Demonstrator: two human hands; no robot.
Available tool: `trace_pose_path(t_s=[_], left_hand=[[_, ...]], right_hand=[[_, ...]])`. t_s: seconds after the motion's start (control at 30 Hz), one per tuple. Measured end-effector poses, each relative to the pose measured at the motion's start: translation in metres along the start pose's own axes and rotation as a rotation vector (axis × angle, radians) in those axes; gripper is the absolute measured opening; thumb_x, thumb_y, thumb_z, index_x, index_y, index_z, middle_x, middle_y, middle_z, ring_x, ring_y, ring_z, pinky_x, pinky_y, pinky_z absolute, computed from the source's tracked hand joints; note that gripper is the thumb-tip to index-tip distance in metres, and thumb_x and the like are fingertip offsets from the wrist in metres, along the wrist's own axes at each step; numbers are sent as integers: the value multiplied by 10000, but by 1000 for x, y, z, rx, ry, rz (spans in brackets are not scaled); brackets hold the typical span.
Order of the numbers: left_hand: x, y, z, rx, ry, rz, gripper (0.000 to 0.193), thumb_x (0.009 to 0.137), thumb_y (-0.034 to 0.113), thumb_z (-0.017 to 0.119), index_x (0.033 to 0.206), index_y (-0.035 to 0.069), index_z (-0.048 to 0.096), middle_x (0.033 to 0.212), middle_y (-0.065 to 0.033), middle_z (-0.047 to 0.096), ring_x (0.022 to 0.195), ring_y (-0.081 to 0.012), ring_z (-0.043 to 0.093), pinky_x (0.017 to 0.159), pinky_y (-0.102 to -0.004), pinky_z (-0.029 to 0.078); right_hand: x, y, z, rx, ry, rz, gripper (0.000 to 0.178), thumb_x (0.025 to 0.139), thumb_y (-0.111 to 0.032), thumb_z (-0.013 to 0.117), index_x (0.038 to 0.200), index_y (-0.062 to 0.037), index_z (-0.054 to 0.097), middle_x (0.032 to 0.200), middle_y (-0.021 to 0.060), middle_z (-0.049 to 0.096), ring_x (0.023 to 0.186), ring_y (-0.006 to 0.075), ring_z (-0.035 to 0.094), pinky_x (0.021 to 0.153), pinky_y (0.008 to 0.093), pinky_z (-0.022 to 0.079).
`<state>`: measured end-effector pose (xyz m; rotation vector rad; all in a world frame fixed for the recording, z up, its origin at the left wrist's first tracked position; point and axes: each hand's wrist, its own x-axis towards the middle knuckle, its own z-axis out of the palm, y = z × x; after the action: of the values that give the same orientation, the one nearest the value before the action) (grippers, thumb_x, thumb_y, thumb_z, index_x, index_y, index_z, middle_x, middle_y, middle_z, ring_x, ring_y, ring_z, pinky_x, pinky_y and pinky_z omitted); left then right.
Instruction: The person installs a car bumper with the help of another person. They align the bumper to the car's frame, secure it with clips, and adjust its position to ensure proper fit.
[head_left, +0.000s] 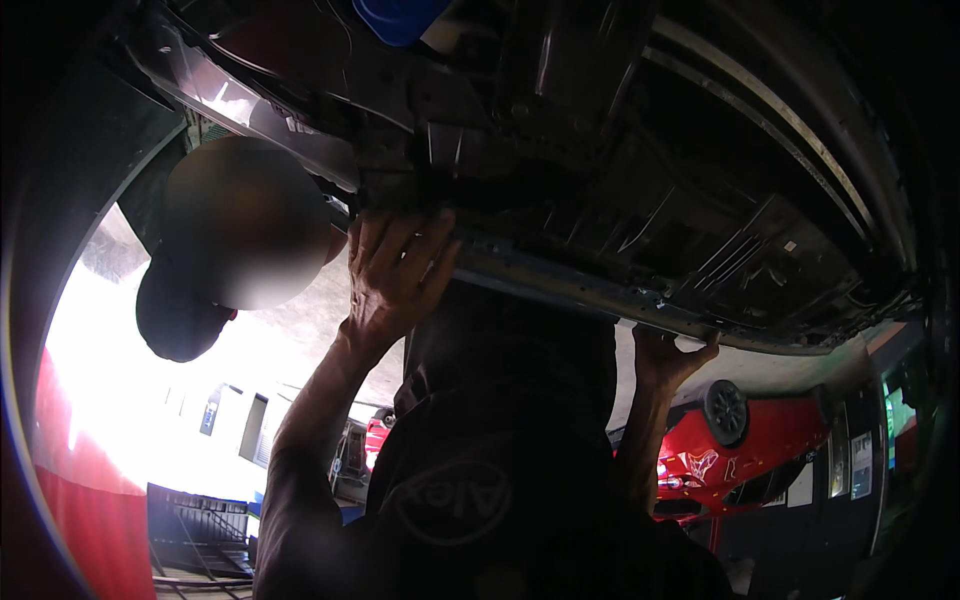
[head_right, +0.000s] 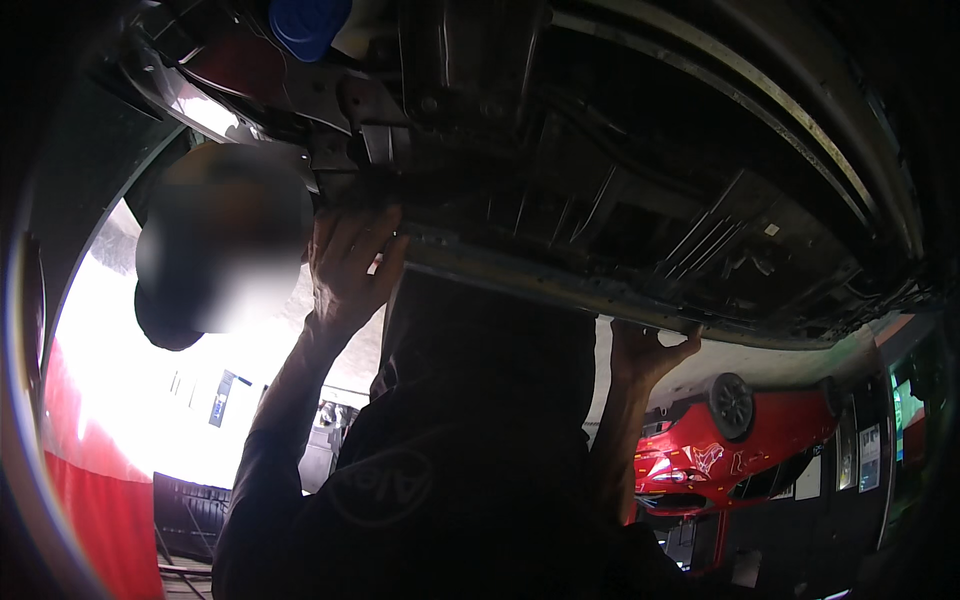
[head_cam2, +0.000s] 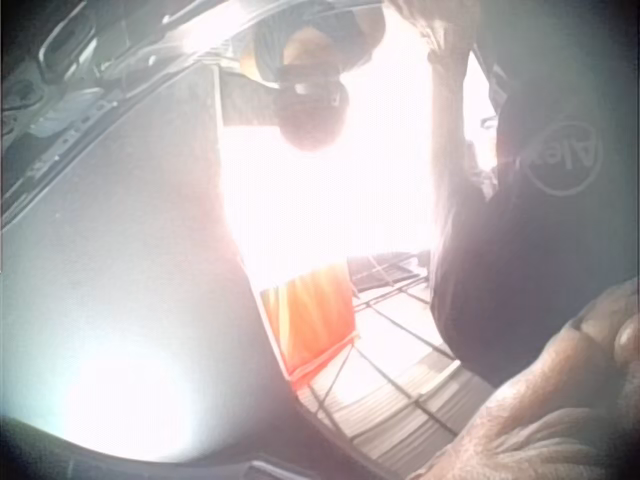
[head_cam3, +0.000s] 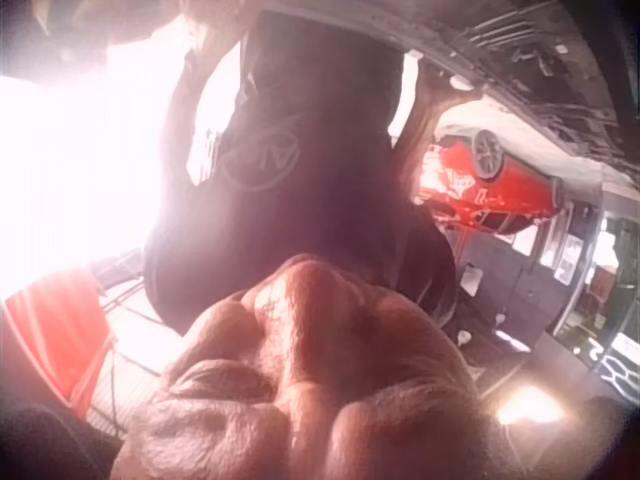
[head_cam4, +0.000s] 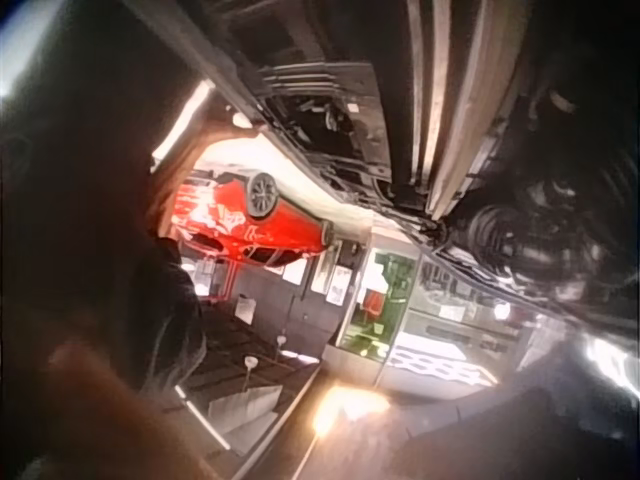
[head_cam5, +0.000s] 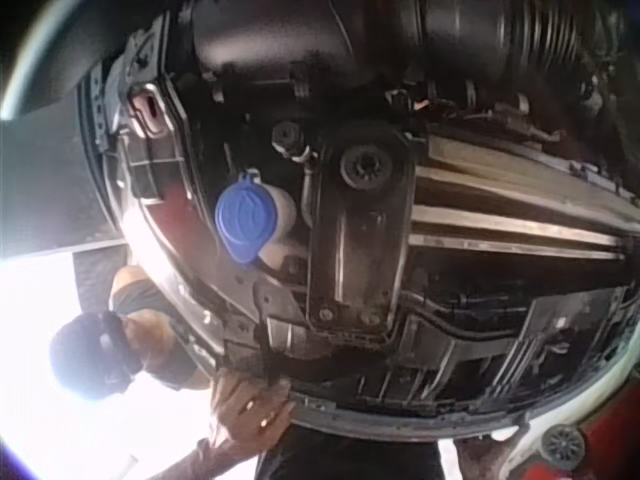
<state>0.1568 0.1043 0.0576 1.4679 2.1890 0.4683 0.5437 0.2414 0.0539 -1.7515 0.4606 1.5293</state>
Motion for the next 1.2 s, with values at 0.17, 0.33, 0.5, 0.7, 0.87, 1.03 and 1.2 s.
trace_pose_path(t_s=[0.17,0.33,0.5,0.7,0.87,1.03,1.2], left_hand=[[2,9,-8,-42,-99,-105,466,842,242,907,1255,113,733,1202,-90,655,1140,-312,567,1015,-486,424],[-4,30,7,-60,1,-218,571,836,265,948,1316,118,675,1327,-125,597,1260,-343,503,1074,-524,386],[-27,49,32,53,58,-50,776,786,519,956,1395,152,647,1467,-150,517,1436,-374,412,1199,-626,298],[-35,38,80,191,45,228,1078,661,825,877,1530,264,572,1599,-121,433,1574,-381,302,1274,-681,191],[-13,79,60,172,-39,173,1041,716,784,871,1529,200,586,1572,-133,466,1477,-398,403,1241,-652,268],[9,155,79,188,-295,254,974,758,673,897,1487,108,585,1476,-163,529,1433,-392,453,1192,-637,346],[20,164,73,105,-392,63,913,738,567,943,1406,49,598,1433,-185,543,1390,-417,476,1167,-618,372]], right_hand=[[4,-5,-4,-39,-12,19,960,766,-603,893,1454,-26,554,1417,139,637,1303,299,623,1137,468,515],[6,-2,3,22,-48,-7,940,790,-591,877,1472,-56,517,1439,147,550,1318,346,553,1152,538,457],[9,0,-19,-124,19,-33,1061,743,-743,849,1498,-72,522,1485,150,538,1393,331,515,1197,543,439],[-2,1,6,-131,116,-31,1254,720,-758,858,1622,-61,335,1601,175,379,1466,387,433,1206,584,423],[0,-5,-3,-154,76,-36,1321,736,-784,830,1677,-69,240,1656,185,307,1535,387,344,1225,610,372],[3,-7,-12,-210,15,-56,1293,765,-833,773,1688,-96,247,1672,186,305,1564,372,298,1250,616,305],[-12,-7,-8,-243,-29,-128,1237,808,-849,727,1694,-114,272,1722,203,261,1600,371,248,1286,629,205]])
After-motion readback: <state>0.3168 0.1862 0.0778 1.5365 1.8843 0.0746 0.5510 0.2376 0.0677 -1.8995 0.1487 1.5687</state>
